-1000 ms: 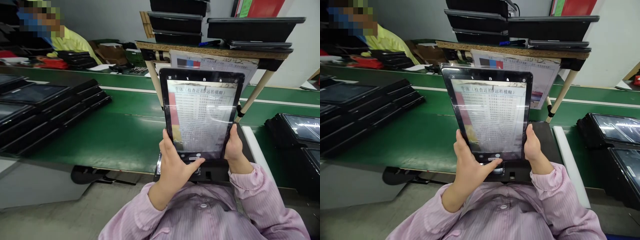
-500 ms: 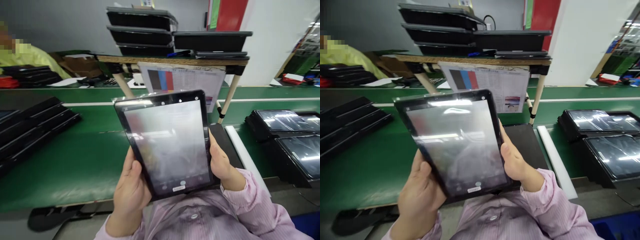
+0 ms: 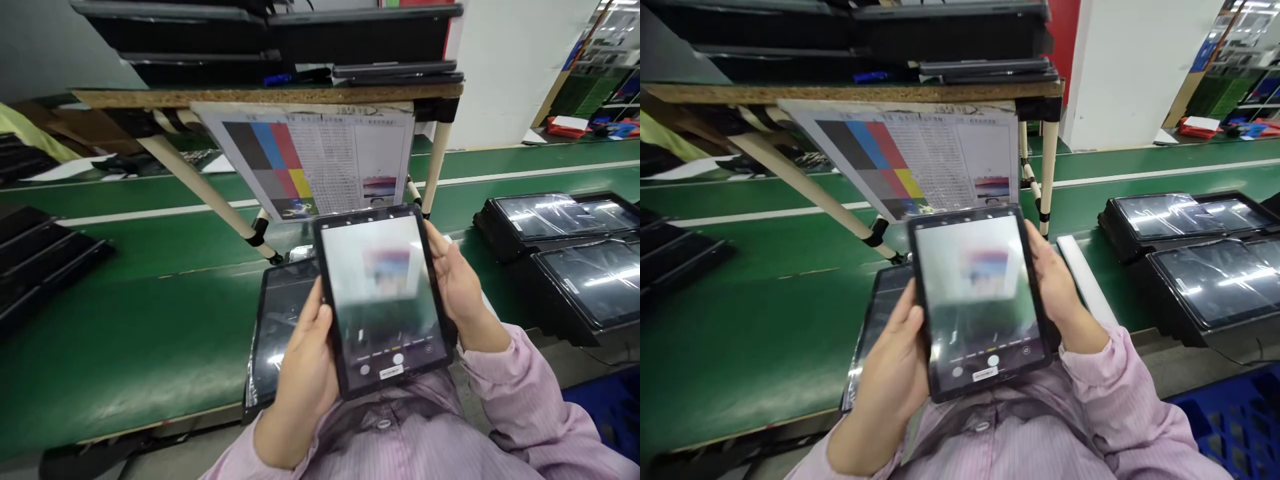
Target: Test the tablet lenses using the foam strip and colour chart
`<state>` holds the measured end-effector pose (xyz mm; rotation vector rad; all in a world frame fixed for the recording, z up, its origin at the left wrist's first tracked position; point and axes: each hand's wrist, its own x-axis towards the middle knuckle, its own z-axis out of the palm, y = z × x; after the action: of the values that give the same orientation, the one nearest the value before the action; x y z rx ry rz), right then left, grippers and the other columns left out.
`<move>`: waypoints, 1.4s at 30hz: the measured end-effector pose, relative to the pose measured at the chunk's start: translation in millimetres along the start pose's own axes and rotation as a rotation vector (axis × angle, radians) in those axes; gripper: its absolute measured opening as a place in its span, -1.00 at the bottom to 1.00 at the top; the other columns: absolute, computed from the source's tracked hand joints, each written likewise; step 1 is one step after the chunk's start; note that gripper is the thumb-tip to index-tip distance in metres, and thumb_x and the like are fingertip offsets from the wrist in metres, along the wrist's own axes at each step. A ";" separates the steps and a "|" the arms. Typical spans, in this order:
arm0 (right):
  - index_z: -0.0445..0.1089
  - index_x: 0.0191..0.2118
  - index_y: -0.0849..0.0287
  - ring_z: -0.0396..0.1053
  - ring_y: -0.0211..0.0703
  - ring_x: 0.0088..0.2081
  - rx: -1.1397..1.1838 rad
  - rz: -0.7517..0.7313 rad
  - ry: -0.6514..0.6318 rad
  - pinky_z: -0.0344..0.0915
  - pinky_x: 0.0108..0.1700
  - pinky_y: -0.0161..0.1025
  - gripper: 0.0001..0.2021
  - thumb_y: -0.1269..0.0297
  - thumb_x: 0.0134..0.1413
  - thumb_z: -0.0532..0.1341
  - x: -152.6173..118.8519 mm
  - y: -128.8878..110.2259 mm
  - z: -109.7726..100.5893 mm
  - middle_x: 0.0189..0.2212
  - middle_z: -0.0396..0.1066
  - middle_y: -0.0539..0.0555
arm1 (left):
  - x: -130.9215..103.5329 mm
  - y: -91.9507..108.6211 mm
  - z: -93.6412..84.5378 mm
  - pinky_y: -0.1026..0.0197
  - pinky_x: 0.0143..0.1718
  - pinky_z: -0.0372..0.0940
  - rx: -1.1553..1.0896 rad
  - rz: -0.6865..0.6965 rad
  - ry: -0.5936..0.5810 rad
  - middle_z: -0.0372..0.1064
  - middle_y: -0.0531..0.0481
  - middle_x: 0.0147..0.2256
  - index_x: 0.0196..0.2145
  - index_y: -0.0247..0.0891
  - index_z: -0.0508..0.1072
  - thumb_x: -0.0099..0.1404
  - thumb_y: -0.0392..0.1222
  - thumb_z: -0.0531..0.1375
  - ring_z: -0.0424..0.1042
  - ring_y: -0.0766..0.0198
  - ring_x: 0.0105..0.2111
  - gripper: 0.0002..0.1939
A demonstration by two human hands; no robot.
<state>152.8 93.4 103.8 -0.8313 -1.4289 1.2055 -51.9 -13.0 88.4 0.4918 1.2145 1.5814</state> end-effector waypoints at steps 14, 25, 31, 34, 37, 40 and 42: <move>0.61 0.14 -0.20 0.02 0.27 0.51 -0.911 -0.172 -0.215 -0.10 0.48 0.45 -0.47 -0.19 0.49 -0.05 -15.6 25.4 -40.2 0.41 0.32 0.01 | -3.7 12.0 -44.3 -0.21 0.47 0.08 0.752 0.434 -0.239 0.23 -0.08 0.43 0.38 0.09 0.39 0.52 0.15 0.14 0.16 -0.06 0.45 -0.46; 0.50 0.28 -0.22 0.09 0.37 0.47 -1.071 -0.284 -0.119 -0.03 0.43 0.44 -0.47 -0.05 0.53 -0.12 -30.5 14.2 -39.5 0.45 0.22 0.05 | 20.9 28.6 -98.9 -0.55 0.15 0.17 1.651 0.681 0.148 0.33 -0.41 0.09 0.06 -0.11 0.70 0.48 -0.08 0.08 0.24 -0.43 0.17 -0.58; 0.67 0.05 -0.14 0.13 0.36 0.46 -1.156 -0.239 -0.037 -0.01 0.41 0.46 -0.50 0.00 0.53 -0.06 -48.7 14.2 -52.6 0.40 0.31 0.06 | 21.7 25.3 -108.7 -0.54 0.19 0.12 1.600 0.796 0.075 0.35 -0.42 0.03 0.04 -0.10 0.71 0.51 0.03 0.08 0.29 -0.40 0.14 -0.56; 0.71 -0.05 -0.16 0.16 0.34 0.44 -1.187 -0.235 -0.003 0.03 0.40 0.42 -0.49 0.00 0.53 -0.04 -53.7 17.5 -52.6 0.37 0.36 0.04 | 20.2 26.0 -112.1 -0.53 0.25 0.05 1.492 0.849 0.027 0.36 -0.38 -0.01 0.04 -0.02 0.70 0.49 0.04 0.12 0.31 -0.37 0.12 -0.61; 0.70 -0.04 -0.18 0.18 0.32 0.43 -1.205 -0.200 -0.012 0.06 0.36 0.42 -0.50 0.03 0.53 -0.05 -55.7 22.5 -49.7 0.36 0.39 0.03 | 19.0 23.7 -107.9 -0.53 0.22 0.06 1.503 0.832 -0.021 0.36 -0.38 -0.01 0.01 -0.02 0.72 0.51 0.03 0.10 0.31 -0.34 0.10 -0.61; 0.69 0.00 -0.18 0.22 0.33 0.41 -1.187 -0.197 -0.019 0.05 0.36 0.45 -0.48 0.02 0.54 -0.07 -57.6 25.2 -49.8 0.35 0.40 0.03 | 16.7 21.8 -98.8 -0.51 0.16 0.12 1.570 0.826 -0.045 0.34 -0.41 0.01 -0.01 -0.09 0.73 0.53 0.01 0.07 0.30 -0.32 0.08 -0.57; 0.67 0.05 -0.17 0.26 0.32 0.39 -1.118 -0.220 0.035 0.08 0.37 0.43 -0.47 -0.03 0.53 -0.09 -58.7 25.1 -53.9 0.36 0.38 0.04 | 15.1 21.1 -91.9 -0.46 0.13 0.16 1.603 0.821 -0.053 0.34 -0.38 0.02 0.00 -0.08 0.73 0.54 -0.03 0.06 0.29 -0.28 0.08 -0.58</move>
<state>215.0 57.6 61.1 -1.3527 -2.0938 0.1266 -140.6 -40.4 66.0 2.2136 2.2276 0.7644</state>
